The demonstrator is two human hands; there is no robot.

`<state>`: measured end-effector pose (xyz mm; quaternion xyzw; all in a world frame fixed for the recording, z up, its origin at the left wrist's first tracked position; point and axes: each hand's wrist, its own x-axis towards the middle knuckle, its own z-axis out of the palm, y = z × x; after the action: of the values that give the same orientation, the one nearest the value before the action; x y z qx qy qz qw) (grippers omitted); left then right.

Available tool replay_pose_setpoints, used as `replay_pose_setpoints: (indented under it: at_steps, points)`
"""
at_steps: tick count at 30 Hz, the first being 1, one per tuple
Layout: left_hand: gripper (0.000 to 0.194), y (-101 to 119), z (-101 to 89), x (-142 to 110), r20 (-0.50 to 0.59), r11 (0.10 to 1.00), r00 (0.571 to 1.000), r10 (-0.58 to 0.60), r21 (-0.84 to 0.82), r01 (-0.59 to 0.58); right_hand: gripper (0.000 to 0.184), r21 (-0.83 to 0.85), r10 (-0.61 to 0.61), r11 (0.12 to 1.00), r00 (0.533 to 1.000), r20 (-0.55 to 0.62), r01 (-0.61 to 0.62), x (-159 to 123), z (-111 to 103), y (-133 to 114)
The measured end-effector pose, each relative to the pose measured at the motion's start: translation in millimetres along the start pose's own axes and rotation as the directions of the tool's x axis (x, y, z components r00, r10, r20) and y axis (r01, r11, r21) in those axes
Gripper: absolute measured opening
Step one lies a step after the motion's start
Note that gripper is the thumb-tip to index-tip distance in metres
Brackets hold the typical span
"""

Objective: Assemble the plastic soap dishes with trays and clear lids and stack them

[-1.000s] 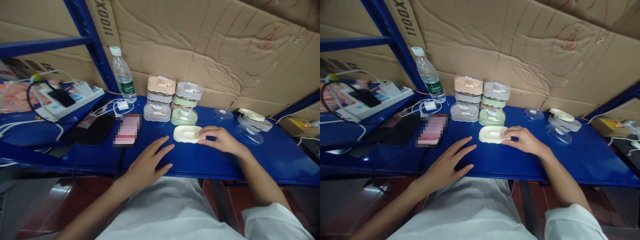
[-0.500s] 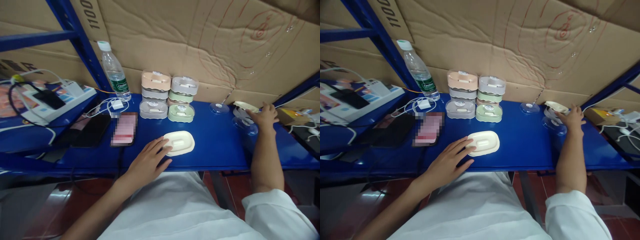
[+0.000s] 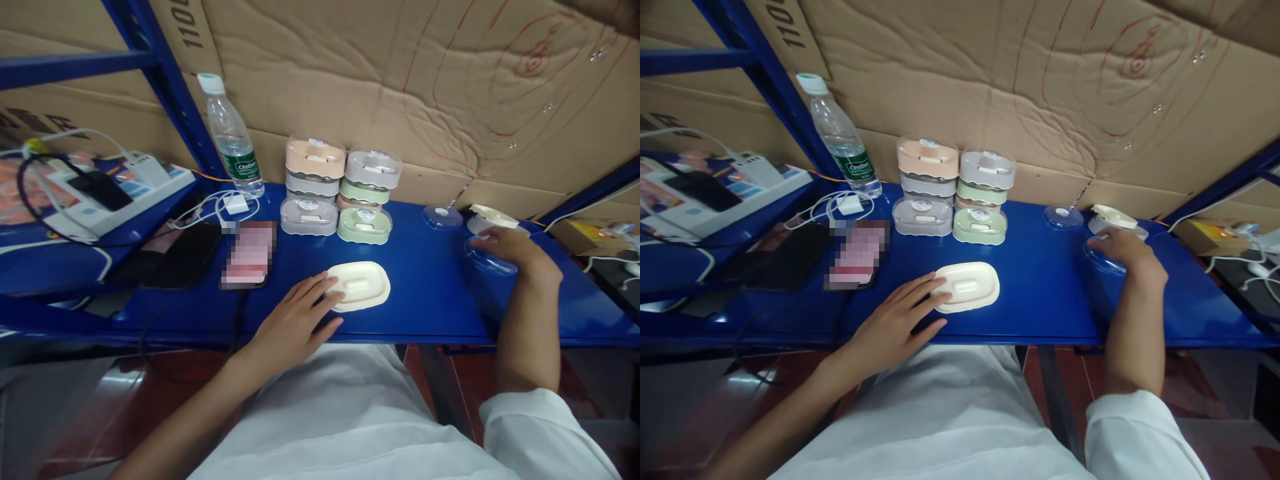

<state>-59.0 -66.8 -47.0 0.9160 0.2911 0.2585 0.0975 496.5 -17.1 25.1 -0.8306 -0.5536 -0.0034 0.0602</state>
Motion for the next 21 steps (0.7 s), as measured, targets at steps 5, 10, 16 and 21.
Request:
replay_pose_setpoints:
  at_steps: [5, 10, 16, 21]
  points:
    - [0.034, 0, 0.2, 0, 0.008, 1.000, 1.000, -0.012, -0.016, 0.012, 0.070, 0.150, -0.227, 0.968, 0.953, 0.202, 0.199, -17, 0, -27]
    - [0.035, 0, -0.7, 0, 0.019, 0.999, 1.000, -0.022, -0.028, 0.022, 0.106, 0.337, -0.505, 0.842, 0.835, 0.219, 0.421, -30, 2, -61]
    - [0.033, 1, -2.6, 1, 0.016, 1.000, 1.000, -0.010, -0.017, 0.010, 0.095, 0.351, -0.535, 0.822, 0.818, 0.209, 0.448, -30, 16, -73]
    - [0.021, 3, 0.3, 0, -0.055, 0.995, 0.996, -0.067, -0.082, 0.062, 0.080, 0.443, -0.595, 0.770, 0.767, 0.241, 0.459, -51, 4, -87]
